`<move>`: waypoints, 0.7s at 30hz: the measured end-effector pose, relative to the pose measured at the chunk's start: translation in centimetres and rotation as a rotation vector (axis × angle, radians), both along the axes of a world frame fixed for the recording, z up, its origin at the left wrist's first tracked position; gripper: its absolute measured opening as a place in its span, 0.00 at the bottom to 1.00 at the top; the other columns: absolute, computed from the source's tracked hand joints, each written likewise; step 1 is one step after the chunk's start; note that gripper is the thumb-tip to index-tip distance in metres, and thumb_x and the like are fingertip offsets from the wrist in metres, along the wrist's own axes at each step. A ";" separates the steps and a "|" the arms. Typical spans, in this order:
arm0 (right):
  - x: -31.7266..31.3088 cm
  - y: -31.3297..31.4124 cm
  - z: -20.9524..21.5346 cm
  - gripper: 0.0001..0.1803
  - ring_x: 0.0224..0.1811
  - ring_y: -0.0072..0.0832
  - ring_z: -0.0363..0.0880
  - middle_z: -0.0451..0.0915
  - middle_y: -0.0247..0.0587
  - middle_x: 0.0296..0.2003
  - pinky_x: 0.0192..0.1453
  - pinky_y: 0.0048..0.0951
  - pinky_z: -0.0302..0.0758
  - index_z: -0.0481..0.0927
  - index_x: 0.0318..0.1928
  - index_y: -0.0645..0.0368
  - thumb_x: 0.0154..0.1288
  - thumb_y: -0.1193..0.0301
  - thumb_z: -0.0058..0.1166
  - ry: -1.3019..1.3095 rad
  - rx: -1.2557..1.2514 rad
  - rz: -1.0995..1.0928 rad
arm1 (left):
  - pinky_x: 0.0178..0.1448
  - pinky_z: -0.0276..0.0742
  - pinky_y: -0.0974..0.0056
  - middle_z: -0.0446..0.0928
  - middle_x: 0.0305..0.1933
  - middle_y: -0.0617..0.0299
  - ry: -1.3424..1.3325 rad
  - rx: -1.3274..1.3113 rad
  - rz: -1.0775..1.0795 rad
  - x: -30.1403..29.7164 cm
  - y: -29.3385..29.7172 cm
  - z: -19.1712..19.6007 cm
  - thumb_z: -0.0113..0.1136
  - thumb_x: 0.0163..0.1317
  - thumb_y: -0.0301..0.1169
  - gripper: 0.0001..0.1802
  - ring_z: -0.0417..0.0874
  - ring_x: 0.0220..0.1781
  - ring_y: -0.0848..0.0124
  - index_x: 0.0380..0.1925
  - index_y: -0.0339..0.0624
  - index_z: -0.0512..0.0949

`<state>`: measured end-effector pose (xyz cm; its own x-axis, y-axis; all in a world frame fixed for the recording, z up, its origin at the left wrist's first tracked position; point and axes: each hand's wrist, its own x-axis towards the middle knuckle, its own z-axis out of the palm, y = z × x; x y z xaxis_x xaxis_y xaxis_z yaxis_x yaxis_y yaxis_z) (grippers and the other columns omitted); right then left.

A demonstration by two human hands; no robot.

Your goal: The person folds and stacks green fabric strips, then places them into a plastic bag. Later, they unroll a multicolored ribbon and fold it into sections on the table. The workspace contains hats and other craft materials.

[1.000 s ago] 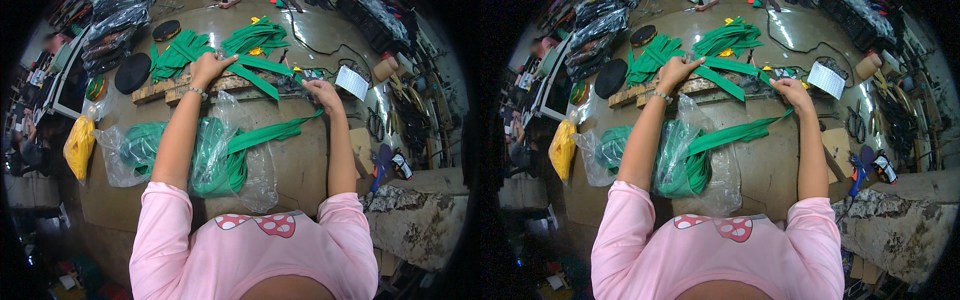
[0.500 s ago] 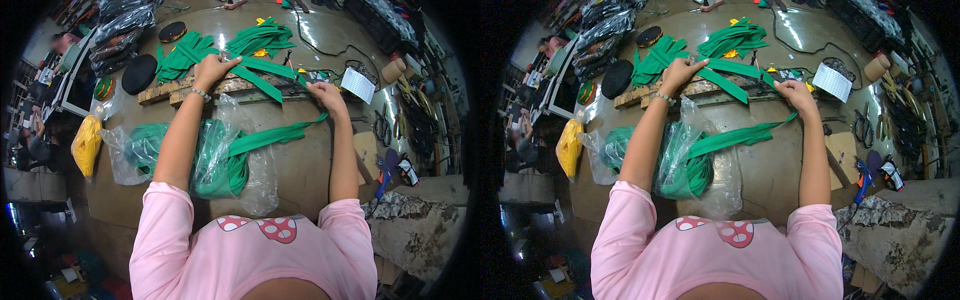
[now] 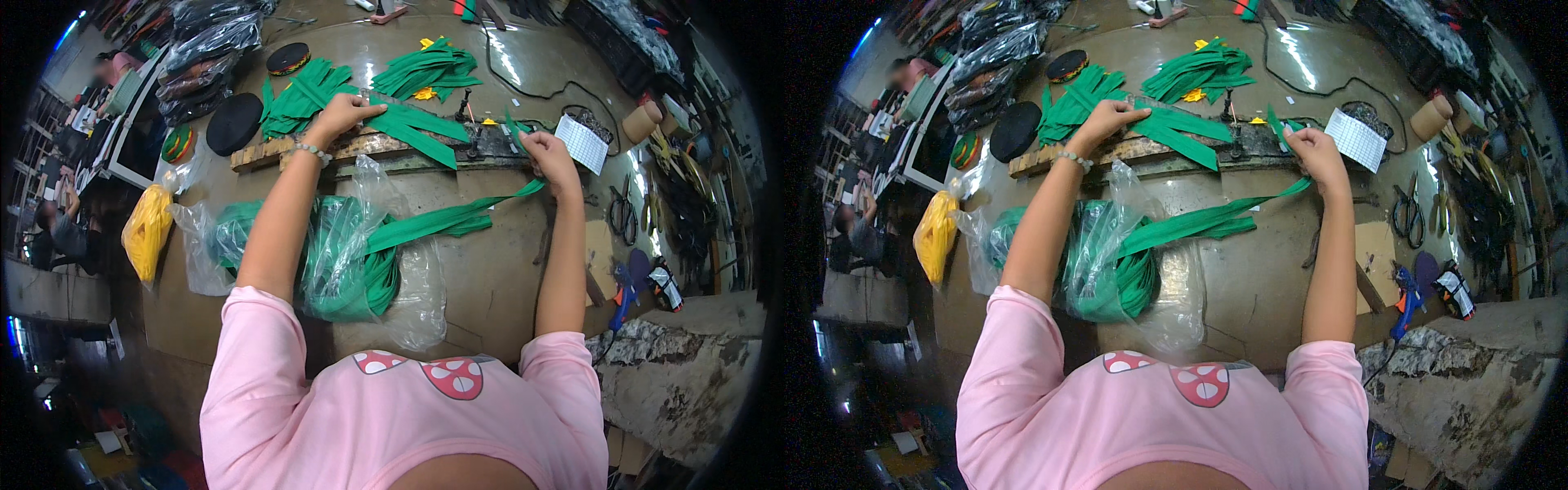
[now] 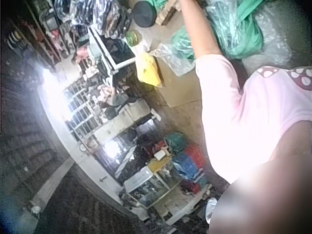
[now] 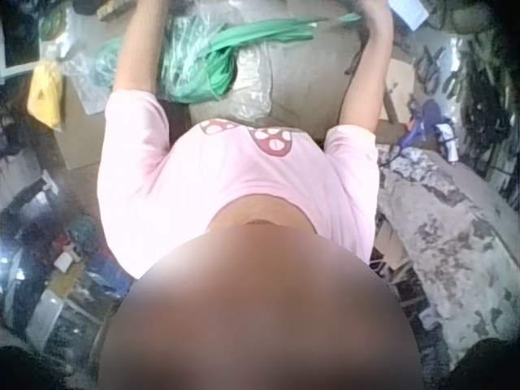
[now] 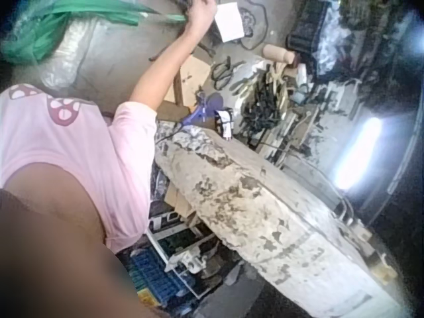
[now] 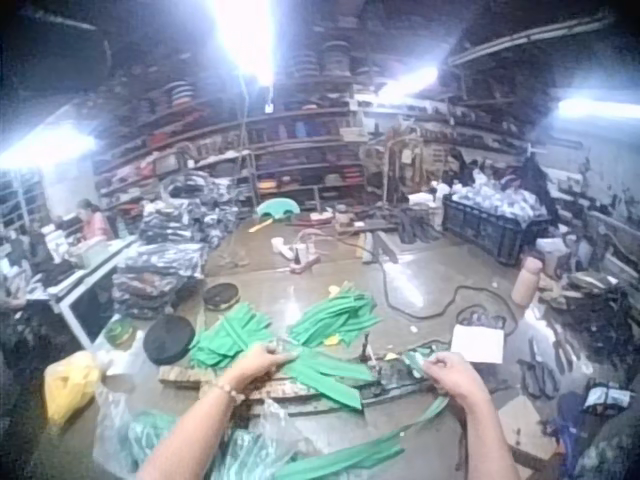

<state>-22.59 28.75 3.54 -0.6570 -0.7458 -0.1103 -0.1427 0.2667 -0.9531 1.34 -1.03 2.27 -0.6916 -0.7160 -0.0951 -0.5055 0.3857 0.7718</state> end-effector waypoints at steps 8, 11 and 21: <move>0.5 0.8 2.7 0.15 0.13 0.13 0.58 0.65 0.24 0.14 0.17 0.20 0.53 0.76 0.28 0.61 0.61 0.61 0.57 0.100 -0.009 -0.010 | 0.54 0.67 0.57 0.70 0.53 0.48 -0.127 -0.775 0.032 3.0 2.8 3.5 0.64 0.44 0.61 0.39 0.73 0.52 0.58 0.44 0.38 0.74; 0.7 1.1 3.2 0.16 0.13 0.13 0.60 0.65 0.23 0.14 0.17 0.18 0.55 0.75 0.28 0.59 0.63 0.59 0.56 0.150 -0.016 -0.016 | 0.58 0.66 0.56 0.69 0.54 0.49 0.082 -1.159 -0.389 2.8 5.6 2.7 0.63 0.46 0.57 0.40 0.71 0.54 0.55 0.51 0.37 0.71; 0.9 4.2 5.3 0.13 0.22 0.18 0.66 0.69 0.30 0.21 0.27 0.23 0.64 0.73 0.35 0.63 0.65 0.64 0.51 0.414 0.152 0.242 | 0.43 0.74 0.55 0.75 0.34 0.50 0.050 -0.838 -0.590 5.6 5.1 3.2 0.56 0.51 0.25 0.11 0.76 0.39 0.51 0.37 0.38 0.79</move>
<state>-21.73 32.99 8.86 -0.4785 -0.8781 0.0034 -0.5754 0.3106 -0.7566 6.91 4.04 5.52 -0.9445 -0.0836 0.3177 -0.0352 0.9872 0.1553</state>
